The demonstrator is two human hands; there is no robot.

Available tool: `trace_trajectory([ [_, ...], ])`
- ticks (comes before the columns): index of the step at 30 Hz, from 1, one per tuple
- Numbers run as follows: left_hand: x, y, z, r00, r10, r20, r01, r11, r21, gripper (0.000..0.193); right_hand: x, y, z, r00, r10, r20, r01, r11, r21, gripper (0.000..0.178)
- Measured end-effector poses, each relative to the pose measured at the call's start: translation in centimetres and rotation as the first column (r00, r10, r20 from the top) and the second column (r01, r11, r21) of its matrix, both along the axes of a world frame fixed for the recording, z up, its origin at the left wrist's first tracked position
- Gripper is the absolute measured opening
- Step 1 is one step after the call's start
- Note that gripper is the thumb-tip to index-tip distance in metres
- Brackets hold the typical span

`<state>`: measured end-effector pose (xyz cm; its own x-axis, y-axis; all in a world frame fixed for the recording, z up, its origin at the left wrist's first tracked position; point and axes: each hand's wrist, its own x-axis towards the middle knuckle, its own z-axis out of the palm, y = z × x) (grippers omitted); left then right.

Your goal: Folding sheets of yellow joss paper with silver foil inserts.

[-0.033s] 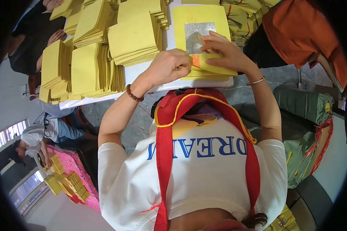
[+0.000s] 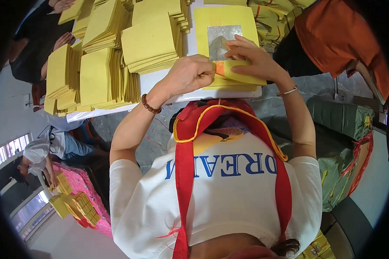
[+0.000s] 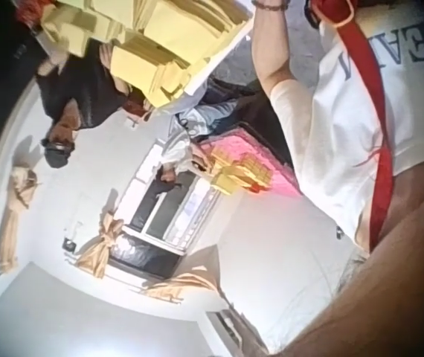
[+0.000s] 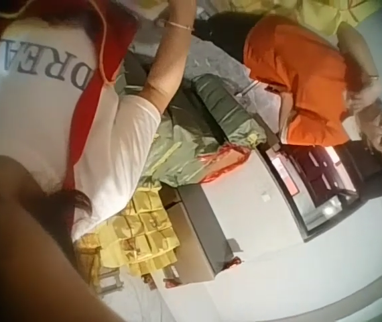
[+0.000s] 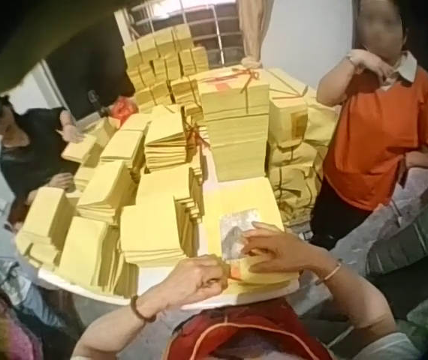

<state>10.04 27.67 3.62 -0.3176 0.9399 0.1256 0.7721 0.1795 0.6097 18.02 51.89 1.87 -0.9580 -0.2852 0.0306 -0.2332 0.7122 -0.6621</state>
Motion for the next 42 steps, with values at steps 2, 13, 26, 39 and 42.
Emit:
trace_trajectory([
  [2,-0.2,0.1,0.3,0.999,0.003,0.045,-0.002,1.0,-0.026,0.013,-0.1,0.3,-0.5,1.0,-0.002,-0.028,0.003,0.999,0.032,0.038],
  [13,-1.6,0.5,1.0,0.943,0.036,0.331,-0.035,0.999,-0.011,0.01,-0.4,0.6,0.5,0.999,0.026,0.026,-0.027,0.999,0.027,0.038],
  [26,-3.0,-0.2,-1.9,0.646,0.147,0.749,-0.135,0.988,-0.077,0.015,-0.7,3.8,-0.4,0.948,0.208,0.243,-0.004,0.768,-0.64,0.06],
  [39,-2.3,-1.0,-0.8,0.684,0.132,0.717,-0.151,0.988,-0.038,0.02,0.3,3.2,-0.5,0.927,0.135,0.35,0.083,0.837,-0.542,0.043],
  [42,-2.0,-0.8,-0.7,0.941,0.008,0.339,-0.123,0.939,0.32,0.037,0.7,3.4,-1.6,0.885,0.042,0.463,0.299,0.711,-0.636,0.04],
])
